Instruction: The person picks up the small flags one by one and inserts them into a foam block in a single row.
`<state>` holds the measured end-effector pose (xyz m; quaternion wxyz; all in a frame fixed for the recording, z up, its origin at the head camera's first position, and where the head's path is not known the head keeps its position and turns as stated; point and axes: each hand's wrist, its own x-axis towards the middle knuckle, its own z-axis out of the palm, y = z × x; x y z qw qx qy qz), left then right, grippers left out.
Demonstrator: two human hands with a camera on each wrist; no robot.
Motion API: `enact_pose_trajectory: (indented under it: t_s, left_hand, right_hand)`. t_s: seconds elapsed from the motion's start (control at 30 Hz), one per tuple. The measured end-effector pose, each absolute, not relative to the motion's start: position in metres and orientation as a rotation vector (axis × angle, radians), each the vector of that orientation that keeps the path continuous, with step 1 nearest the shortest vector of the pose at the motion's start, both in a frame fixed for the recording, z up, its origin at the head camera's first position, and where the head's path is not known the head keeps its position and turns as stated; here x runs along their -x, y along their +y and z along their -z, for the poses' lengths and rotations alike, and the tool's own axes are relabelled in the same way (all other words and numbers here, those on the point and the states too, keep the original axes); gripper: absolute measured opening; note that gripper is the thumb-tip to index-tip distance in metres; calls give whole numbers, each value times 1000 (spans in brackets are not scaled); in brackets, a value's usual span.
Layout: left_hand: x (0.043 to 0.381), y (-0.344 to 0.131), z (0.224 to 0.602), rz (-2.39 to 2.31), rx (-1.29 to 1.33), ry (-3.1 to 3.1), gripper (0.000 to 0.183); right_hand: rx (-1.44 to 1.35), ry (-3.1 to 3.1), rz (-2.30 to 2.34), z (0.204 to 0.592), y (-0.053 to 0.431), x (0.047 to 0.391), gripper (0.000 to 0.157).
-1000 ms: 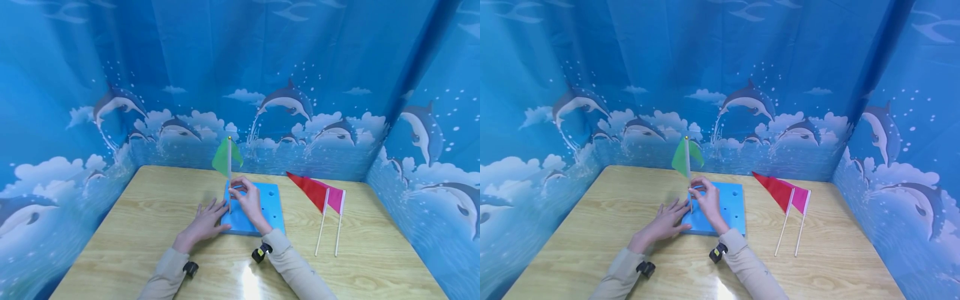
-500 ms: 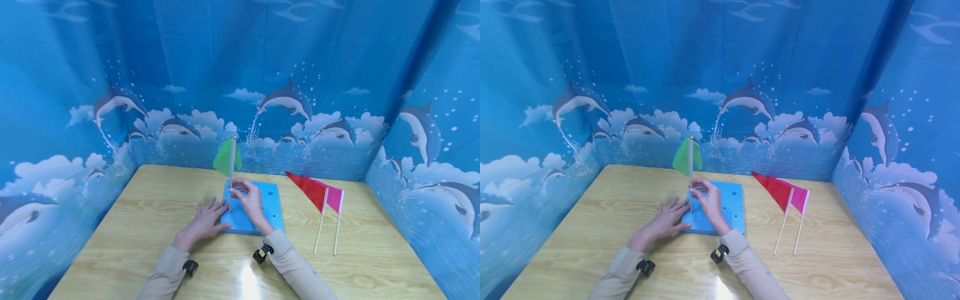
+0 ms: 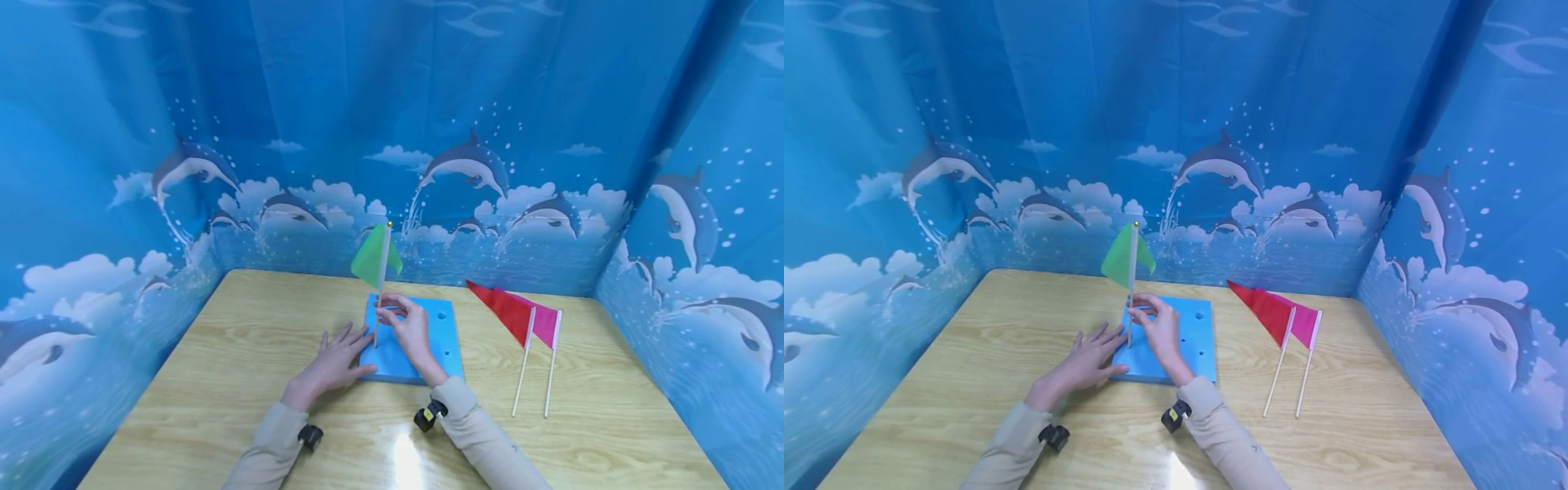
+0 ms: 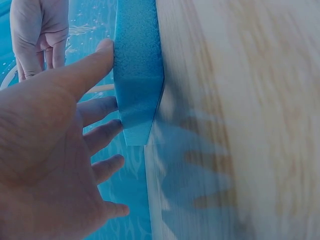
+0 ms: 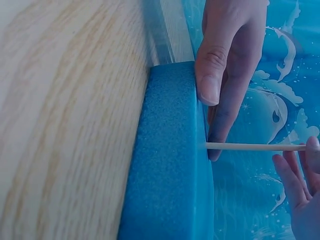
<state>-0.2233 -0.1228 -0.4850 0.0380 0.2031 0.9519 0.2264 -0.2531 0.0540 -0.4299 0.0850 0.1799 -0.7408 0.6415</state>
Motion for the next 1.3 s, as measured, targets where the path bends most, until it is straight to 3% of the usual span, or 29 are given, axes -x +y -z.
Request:
enact_pose_trajectory:
  t_s: [0.4, 0.8, 1.3]
  left_hand:
    - [222, -123, 482, -719, -637, 2922, 68]
    - [222, -123, 481, -712, -604, 2893, 68]
    - [223, -123, 482, -712, -630, 2941, 64]
  right_hand:
    - [-575, -2275, -1864, 430, 52, 255, 23]
    - [-521, -2201, -1876, 466, 56, 280, 28]
    - [-481, -2204, -1860, 455, 70, 272, 29]
